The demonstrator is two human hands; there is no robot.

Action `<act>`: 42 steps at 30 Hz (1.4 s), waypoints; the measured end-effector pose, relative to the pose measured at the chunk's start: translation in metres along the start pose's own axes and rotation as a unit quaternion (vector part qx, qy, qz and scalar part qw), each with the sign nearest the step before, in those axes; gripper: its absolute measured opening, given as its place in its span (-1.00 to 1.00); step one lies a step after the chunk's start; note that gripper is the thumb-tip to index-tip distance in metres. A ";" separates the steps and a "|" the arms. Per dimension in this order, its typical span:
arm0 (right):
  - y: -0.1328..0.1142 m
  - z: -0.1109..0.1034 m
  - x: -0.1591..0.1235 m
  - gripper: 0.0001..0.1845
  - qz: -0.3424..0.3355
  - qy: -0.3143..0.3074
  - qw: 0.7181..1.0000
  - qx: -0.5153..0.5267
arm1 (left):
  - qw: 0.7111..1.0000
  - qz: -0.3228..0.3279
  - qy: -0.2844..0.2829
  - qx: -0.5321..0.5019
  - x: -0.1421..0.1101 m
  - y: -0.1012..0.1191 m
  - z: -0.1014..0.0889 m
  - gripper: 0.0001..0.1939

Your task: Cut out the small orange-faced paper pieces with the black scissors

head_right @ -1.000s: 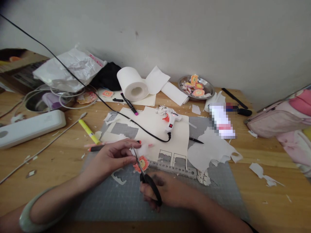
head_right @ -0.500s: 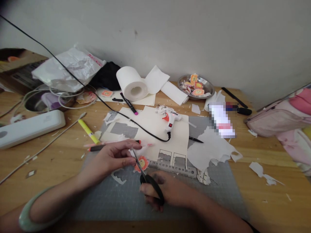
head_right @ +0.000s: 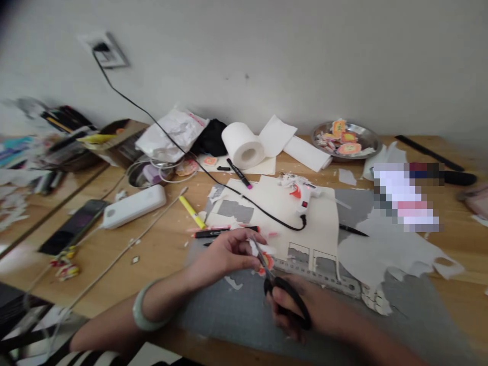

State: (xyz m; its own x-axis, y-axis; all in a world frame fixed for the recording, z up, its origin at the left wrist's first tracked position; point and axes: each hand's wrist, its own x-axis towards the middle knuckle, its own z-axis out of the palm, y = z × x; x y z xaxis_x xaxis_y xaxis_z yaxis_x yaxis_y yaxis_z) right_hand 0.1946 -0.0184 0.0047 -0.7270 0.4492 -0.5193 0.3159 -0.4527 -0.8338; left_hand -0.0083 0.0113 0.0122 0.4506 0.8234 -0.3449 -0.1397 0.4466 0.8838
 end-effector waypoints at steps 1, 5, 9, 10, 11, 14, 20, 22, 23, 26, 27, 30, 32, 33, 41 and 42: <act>0.003 -0.001 0.001 -0.40 -0.009 -0.007 1.000 0.000 | 1.000 0.001 -0.001 0.002 0.000 -0.001 -0.001 -0.59; 0.014 -0.003 0.006 -0.46 -0.038 -0.031 0.998 0.035 | 1.000 0.011 -0.019 -0.002 0.000 -0.002 -0.003 -0.55; 0.020 -0.003 0.009 -0.45 -0.045 -0.036 0.996 0.063 | 0.999 0.043 -0.009 -0.020 0.001 0.000 -0.005 -0.61; 0.020 -0.003 0.009 -0.46 -0.039 -0.032 0.997 0.062 | 0.998 0.051 -0.001 -0.027 0.002 0.000 -0.006 -0.62; 0.020 -0.003 0.009 -0.46 -0.035 -0.030 0.997 0.059 | 0.998 0.058 0.006 -0.032 0.003 0.000 -0.007 -0.63; 0.019 -0.002 0.009 -0.47 -0.039 -0.040 0.997 0.057 | 0.997 0.061 0.014 -0.042 0.005 -0.002 -0.009 -0.62; 0.013 -0.001 0.007 -0.48 -0.050 -0.031 0.998 0.035 | 0.996 0.071 0.000 -0.047 0.004 -0.004 -0.007 -0.65; 0.008 0.000 0.005 -0.48 -0.051 -0.022 0.998 0.013 | 0.996 0.079 -0.002 -0.047 0.003 -0.004 -0.006 -0.66; 0.006 0.001 0.005 -0.45 -0.054 -0.019 0.998 0.009 | 0.995 0.086 -0.001 -0.047 0.002 -0.004 -0.006 -0.67; 0.002 0.002 0.004 -0.39 -0.050 -0.024 0.998 0.014 | 0.994 0.104 -0.001 -0.045 0.001 -0.003 -0.006 -0.66; 0.001 0.002 0.004 -0.38 -0.050 -0.026 0.998 0.017 | 0.993 0.107 -0.002 -0.044 0.001 -0.003 -0.006 -0.67; -0.001 0.002 0.003 -0.37 -0.047 -0.032 0.998 0.023 | 0.993 0.108 -0.011 -0.038 0.001 -0.003 -0.005 -0.75; -0.001 0.002 0.003 -0.37 -0.038 -0.033 0.998 0.028 | 0.994 0.102 -0.019 -0.035 0.002 -0.003 -0.006 -0.79; -0.001 0.002 0.003 -0.36 -0.034 -0.032 0.998 0.032 | 0.994 0.098 -0.022 -0.033 0.003 -0.004 -0.006 -0.80; 0.000 0.002 0.003 -0.38 -0.055 -0.037 0.998 0.022 | 0.997 0.071 -0.038 -0.018 0.004 -0.005 -0.007 -0.82; 0.000 0.001 0.003 -0.38 -0.061 -0.042 0.997 0.026 | 0.997 0.067 -0.043 -0.015 0.004 -0.005 -0.007 -0.82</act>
State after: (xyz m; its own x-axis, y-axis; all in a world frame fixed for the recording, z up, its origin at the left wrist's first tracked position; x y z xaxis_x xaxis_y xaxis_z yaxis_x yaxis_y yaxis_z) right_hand 0.1915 -0.0181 0.0034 -0.8072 0.4378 -0.3960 0.1918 -0.4400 -0.8773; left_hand -0.0122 0.0145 0.0043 0.4994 0.8439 -0.1960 -0.2297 0.3471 0.9093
